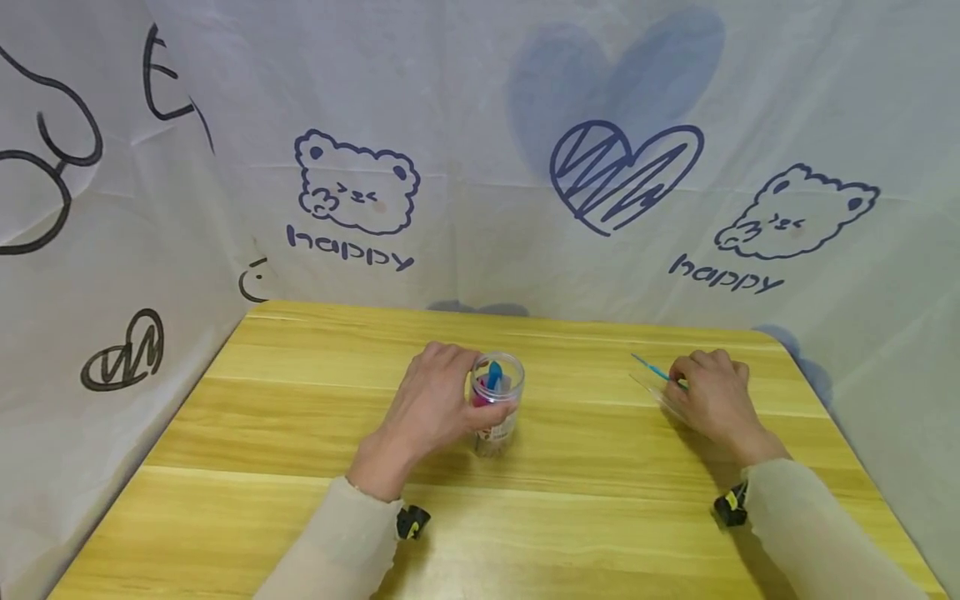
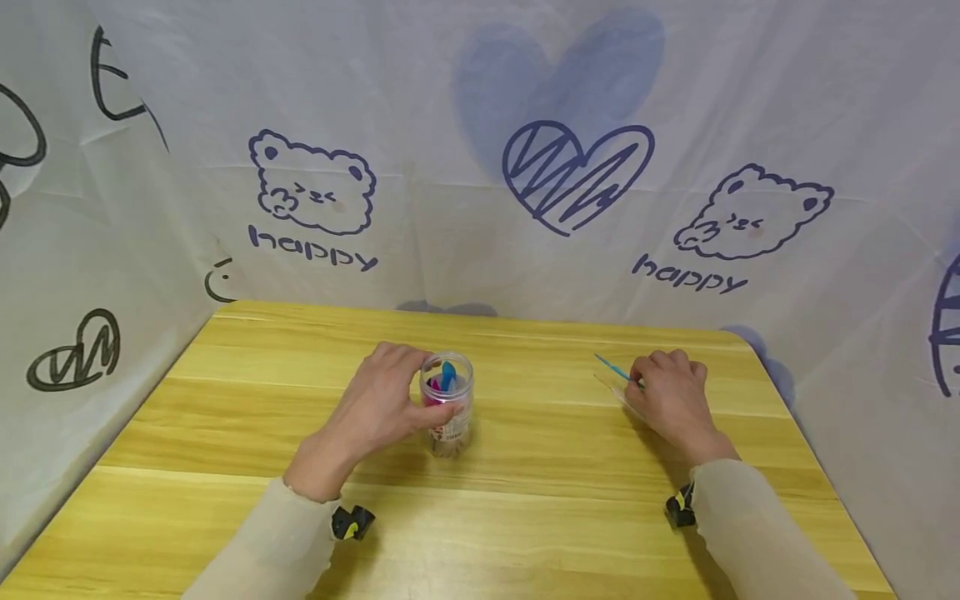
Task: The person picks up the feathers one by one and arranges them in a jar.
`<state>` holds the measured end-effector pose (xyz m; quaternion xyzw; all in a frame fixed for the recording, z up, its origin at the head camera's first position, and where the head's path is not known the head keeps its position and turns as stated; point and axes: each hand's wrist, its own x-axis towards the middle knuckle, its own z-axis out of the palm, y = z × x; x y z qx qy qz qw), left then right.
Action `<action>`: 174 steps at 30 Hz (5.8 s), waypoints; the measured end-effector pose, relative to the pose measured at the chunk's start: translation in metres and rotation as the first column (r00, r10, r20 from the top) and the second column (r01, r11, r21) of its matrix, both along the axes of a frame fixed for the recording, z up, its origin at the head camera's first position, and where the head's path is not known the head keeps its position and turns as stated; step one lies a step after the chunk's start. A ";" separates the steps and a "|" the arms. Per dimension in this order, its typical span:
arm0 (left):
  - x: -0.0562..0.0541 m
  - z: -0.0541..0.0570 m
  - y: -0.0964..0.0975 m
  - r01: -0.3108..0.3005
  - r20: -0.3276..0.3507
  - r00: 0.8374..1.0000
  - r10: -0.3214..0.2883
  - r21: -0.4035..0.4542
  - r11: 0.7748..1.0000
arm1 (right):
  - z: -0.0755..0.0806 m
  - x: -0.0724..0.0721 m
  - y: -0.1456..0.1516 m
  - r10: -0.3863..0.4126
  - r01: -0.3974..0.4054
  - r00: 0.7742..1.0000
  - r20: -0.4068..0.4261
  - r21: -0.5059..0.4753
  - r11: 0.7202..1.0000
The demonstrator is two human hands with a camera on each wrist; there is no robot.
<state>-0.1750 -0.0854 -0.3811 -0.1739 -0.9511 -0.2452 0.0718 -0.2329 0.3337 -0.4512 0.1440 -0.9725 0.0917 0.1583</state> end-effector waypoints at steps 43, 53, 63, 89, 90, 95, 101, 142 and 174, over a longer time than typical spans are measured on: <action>0.000 0.000 -0.002 0.006 -0.006 1.000 -0.006 0.017 1.000 | 0.142 0.022 -0.118 0.550 -0.481 0.792 -0.265 0.284 0.829; -0.001 0.000 0.000 0.008 -0.003 1.000 -0.008 0.011 1.000 | 0.159 0.024 -0.141 0.604 -0.513 0.760 -0.240 0.349 0.784; -0.001 -0.002 -0.002 0.012 -0.021 1.000 -0.011 0.025 1.000 | 0.165 0.027 -0.166 0.628 -0.485 0.760 -0.168 0.495 0.720; -0.001 -0.003 -0.003 0.014 0.001 1.000 -0.014 0.026 1.000 | 0.155 0.032 -0.196 0.682 -0.516 0.715 -0.155 0.542 0.663; -0.001 -0.003 -0.003 0.013 0.002 1.000 -0.013 0.026 1.000 | 0.155 0.032 -0.196 0.679 -0.517 0.717 -0.157 0.535 0.669; -0.001 -0.003 -0.003 0.013 -0.005 1.000 -0.013 0.027 1.000 | 0.153 0.031 -0.195 0.653 -0.509 0.737 -0.174 0.494 0.705; -0.001 -0.003 -0.003 0.008 -0.003 1.000 -0.007 0.025 1.000 | 0.146 0.029 -0.185 0.611 -0.485 0.759 -0.225 0.431 0.761; 0.000 0.002 -0.002 -0.001 0.002 1.000 0.001 -0.012 1.000 | 0.020 0.030 -0.009 -0.088 0.071 0.992 -0.094 -0.174 0.982; 0.002 0.002 -0.003 -0.005 0.027 1.000 0.005 0.005 1.000 | -0.012 0.021 -0.007 -0.148 0.171 0.961 0.233 -0.084 0.982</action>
